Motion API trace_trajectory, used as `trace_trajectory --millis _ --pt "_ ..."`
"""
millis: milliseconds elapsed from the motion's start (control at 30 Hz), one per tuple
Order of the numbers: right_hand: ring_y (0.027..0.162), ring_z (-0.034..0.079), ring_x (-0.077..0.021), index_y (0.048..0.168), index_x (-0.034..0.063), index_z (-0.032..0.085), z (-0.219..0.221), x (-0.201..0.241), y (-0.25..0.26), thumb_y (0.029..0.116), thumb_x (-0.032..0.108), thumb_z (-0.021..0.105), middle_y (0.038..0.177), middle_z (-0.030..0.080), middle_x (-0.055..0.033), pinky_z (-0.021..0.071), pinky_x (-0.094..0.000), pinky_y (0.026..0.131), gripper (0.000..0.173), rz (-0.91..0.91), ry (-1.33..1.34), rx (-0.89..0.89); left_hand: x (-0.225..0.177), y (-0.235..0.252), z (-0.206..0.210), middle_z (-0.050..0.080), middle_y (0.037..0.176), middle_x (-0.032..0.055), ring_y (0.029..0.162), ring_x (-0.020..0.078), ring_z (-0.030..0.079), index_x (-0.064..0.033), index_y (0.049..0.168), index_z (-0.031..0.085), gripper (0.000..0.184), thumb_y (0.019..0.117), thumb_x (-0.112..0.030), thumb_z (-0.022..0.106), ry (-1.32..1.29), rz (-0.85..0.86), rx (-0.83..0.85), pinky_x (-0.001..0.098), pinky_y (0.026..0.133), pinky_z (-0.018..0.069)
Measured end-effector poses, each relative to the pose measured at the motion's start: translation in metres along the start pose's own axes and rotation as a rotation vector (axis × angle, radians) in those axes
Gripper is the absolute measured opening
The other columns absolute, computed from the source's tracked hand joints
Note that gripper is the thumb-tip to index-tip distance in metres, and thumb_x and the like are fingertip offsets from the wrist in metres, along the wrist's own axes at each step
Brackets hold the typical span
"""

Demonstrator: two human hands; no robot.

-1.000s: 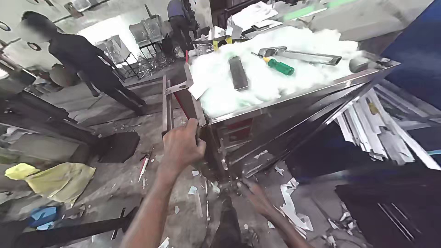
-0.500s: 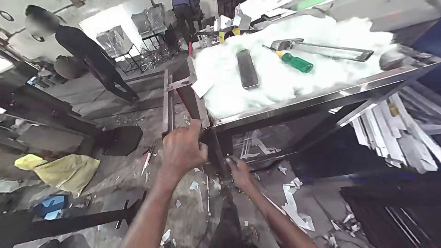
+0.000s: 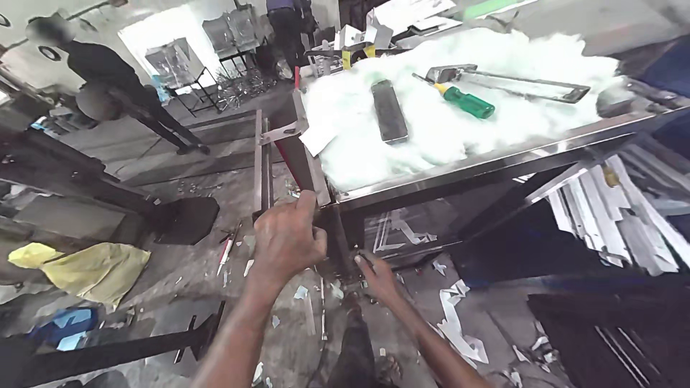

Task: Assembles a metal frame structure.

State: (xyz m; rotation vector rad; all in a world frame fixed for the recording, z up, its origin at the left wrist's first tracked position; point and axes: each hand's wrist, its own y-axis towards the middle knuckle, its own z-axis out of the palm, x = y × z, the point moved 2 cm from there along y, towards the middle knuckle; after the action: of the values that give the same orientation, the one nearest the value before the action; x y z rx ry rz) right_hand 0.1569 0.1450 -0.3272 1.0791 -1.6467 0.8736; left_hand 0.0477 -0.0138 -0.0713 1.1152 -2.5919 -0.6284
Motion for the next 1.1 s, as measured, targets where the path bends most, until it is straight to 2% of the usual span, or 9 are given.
trace_trajectory --millis 133,367,500,667,800,867,967,1033,1100 --pt "0.103 0.069 -0.0067 0.119 0.0120 0.073 0.001 0.000 0.002 0.1070 0.026 0.052 0.109 0.075 0.0024 0.0565 -0.0336 0.097 0.027 -0.027 0.022 -0.028 -0.001 -0.001 0.001 0.060 0.066 0.0025 0.057 0.0259 0.062 -0.0144 0.100 0.064 0.030 0.0740 -0.030 0.065 0.019 0.008 -0.021 0.0468 0.046 0.0447" --pt "0.093 0.071 -0.0129 0.115 0.0055 0.074 -0.010 -0.009 -0.043 0.1046 0.024 0.053 0.101 0.075 -0.0051 0.0591 -0.0385 0.089 0.030 -0.061 -0.014 -0.032 0.000 0.000 0.001 0.058 0.064 0.0022 0.056 0.0260 0.061 -0.0144 0.096 0.062 0.025 0.0772 -0.031 0.063 0.024 0.009 -0.027 0.0458 0.046 0.0438" --pt "0.092 0.071 -0.0102 0.113 0.0071 0.074 -0.016 -0.018 -0.057 0.1048 0.025 0.054 0.100 0.075 -0.0030 0.0595 -0.0353 0.088 0.028 -0.080 -0.029 -0.023 -0.002 0.000 0.001 0.056 0.063 0.0025 0.054 0.0260 0.059 -0.0135 0.096 0.062 0.027 0.0760 -0.031 0.062 0.037 0.000 -0.035 0.0453 0.045 0.0421" --pt "0.099 0.070 -0.0108 0.116 0.0093 0.074 -0.008 -0.002 -0.019 0.1058 0.027 0.054 0.106 0.075 -0.0020 0.0583 -0.0373 0.094 0.029 -0.040 -0.008 -0.028 -0.002 0.000 0.000 0.058 0.063 0.0029 0.054 0.0269 0.060 -0.0138 0.098 0.064 0.031 0.0731 -0.031 0.062 0.040 -0.006 -0.023 0.0460 0.045 0.0429" --pt "0.095 0.071 -0.0080 0.107 0.0100 0.076 0.006 -0.004 0.015 0.1040 0.024 0.058 0.100 0.076 0.0003 0.0591 -0.0341 0.091 0.023 -0.099 0.035 -0.085 0.002 0.002 -0.001 0.059 0.065 0.0028 0.057 0.0261 0.061 -0.0140 0.100 0.063 0.030 0.0769 -0.032 0.063 0.027 0.010 -0.015 0.0466 0.047 0.0446" --pt "0.097 0.070 -0.0087 0.109 0.0096 0.076 0.006 -0.003 0.014 0.1041 0.023 0.058 0.103 0.076 -0.0003 0.0583 -0.0348 0.094 0.023 -0.107 0.020 -0.077 0.003 0.001 -0.001 0.060 0.066 0.0010 0.057 0.0238 0.062 -0.0154 0.100 0.064 0.033 0.0812 -0.043 0.063 0.012 0.008 -0.038 0.0453 0.048 0.0457" --pt "0.097 0.071 -0.0105 0.113 0.0119 0.075 0.002 0.001 0.007 0.1051 0.031 0.056 0.104 0.076 -0.0008 0.0581 -0.0385 0.092 0.028 -0.017 -0.023 -0.055 -0.005 0.001 0.003 0.061 0.063 0.0012 0.055 0.0228 0.061 -0.0158 0.098 0.066 0.062 0.0794 -0.075 0.064 0.035 -0.037 -0.123 0.0450 0.050 0.0471" --pt "0.098 0.071 -0.0136 0.119 0.0131 0.073 0.000 0.002 0.005 0.1047 0.039 0.055 0.106 0.075 -0.0030 0.0580 -0.0427 0.092 0.035 0.030 -0.058 -0.020 -0.007 0.003 0.006 0.061 0.062 0.0020 0.055 0.0235 0.062 -0.0158 0.095 0.066 0.066 0.0782 -0.079 0.063 0.061 -0.074 -0.150 0.0460 0.052 0.0484" --pt "0.102 0.071 -0.0138 0.122 0.0117 0.072 -0.001 0.001 0.004 0.1056 0.036 0.054 0.109 0.075 -0.0036 0.0570 -0.0417 0.096 0.035 0.012 -0.061 -0.003 -0.006 0.003 0.007 0.063 0.063 0.0031 0.057 0.0247 0.064 -0.0152 0.096 0.068 0.066 0.0785 -0.079 0.063 0.062 -0.086 -0.145 0.0474 0.053 0.0497"
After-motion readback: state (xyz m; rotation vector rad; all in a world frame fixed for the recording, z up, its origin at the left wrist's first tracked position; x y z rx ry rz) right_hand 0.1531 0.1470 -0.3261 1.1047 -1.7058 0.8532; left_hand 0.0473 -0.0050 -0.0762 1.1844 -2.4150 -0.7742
